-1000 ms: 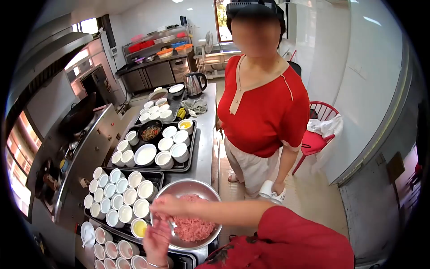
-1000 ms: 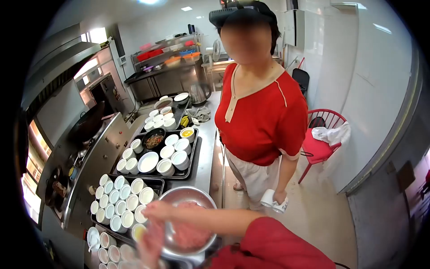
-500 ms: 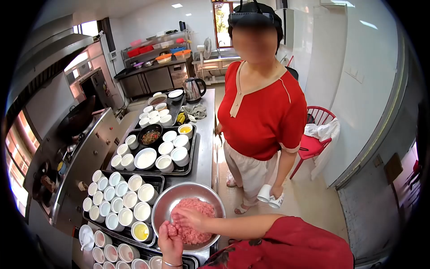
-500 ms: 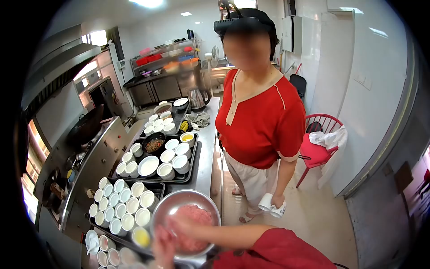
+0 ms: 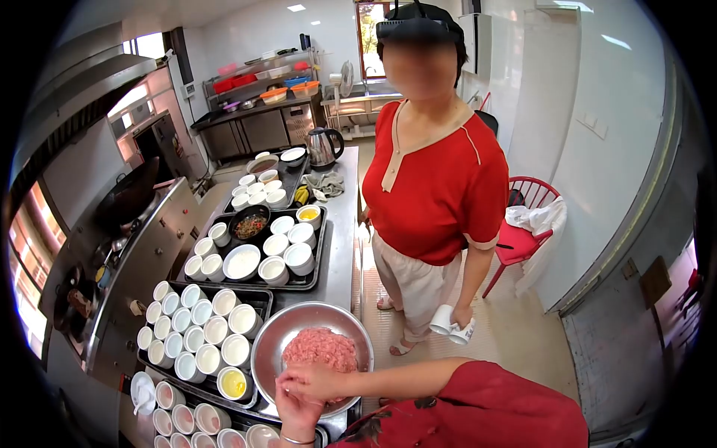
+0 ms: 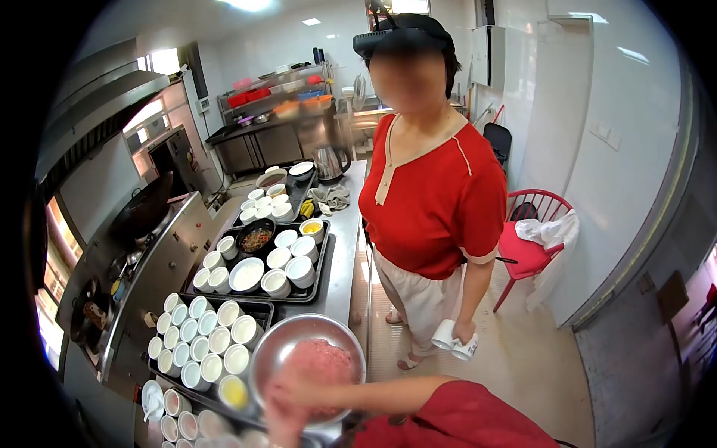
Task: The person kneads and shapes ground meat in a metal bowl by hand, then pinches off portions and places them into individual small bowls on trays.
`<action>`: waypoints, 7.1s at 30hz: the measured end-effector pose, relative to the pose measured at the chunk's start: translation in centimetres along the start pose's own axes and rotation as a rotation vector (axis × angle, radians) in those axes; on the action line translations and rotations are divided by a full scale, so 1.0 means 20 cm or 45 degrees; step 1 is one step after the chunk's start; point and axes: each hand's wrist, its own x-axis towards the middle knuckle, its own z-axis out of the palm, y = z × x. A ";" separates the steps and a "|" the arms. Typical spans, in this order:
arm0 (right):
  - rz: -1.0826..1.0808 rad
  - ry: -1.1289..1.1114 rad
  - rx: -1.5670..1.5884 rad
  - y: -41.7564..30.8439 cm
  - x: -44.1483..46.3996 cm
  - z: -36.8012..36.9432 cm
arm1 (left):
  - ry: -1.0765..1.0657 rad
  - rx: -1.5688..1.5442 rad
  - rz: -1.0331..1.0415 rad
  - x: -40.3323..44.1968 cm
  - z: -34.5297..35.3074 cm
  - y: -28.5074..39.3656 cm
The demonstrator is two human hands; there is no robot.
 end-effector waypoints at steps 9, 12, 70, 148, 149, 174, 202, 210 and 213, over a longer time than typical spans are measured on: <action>0.772 0.116 1.879 0.20 -0.01 0.02 | -0.152 0.471 0.336 0.11 -0.21 0.08; 1.081 -0.045 2.259 0.10 -0.07 -0.03 | -0.028 1.348 0.313 -0.01 0.04 0.02; 1.273 0.172 2.099 0.03 -0.07 -0.08 | -0.182 0.940 0.336 0.05 -0.07 0.01; 1.057 -0.173 1.935 0.20 0.03 -0.03 | -0.043 1.026 0.537 0.06 -0.01 0.22; 0.951 -0.181 1.804 0.18 0.05 -0.05 | -0.022 0.880 0.517 0.07 -0.04 0.21; 1.015 -0.023 2.052 0.13 -0.03 0.01 | 0.079 0.752 0.527 0.02 -0.04 0.10; 0.452 0.077 1.603 0.24 0.25 -0.38 | -0.097 0.012 0.018 0.09 -0.20 0.12; 1.202 -0.158 2.102 0.20 -0.01 -0.02 | -0.269 1.095 0.208 0.07 -0.06 0.07; 1.187 -0.037 1.947 0.17 -0.03 -0.01 | 0.056 1.111 0.645 0.06 0.03 0.03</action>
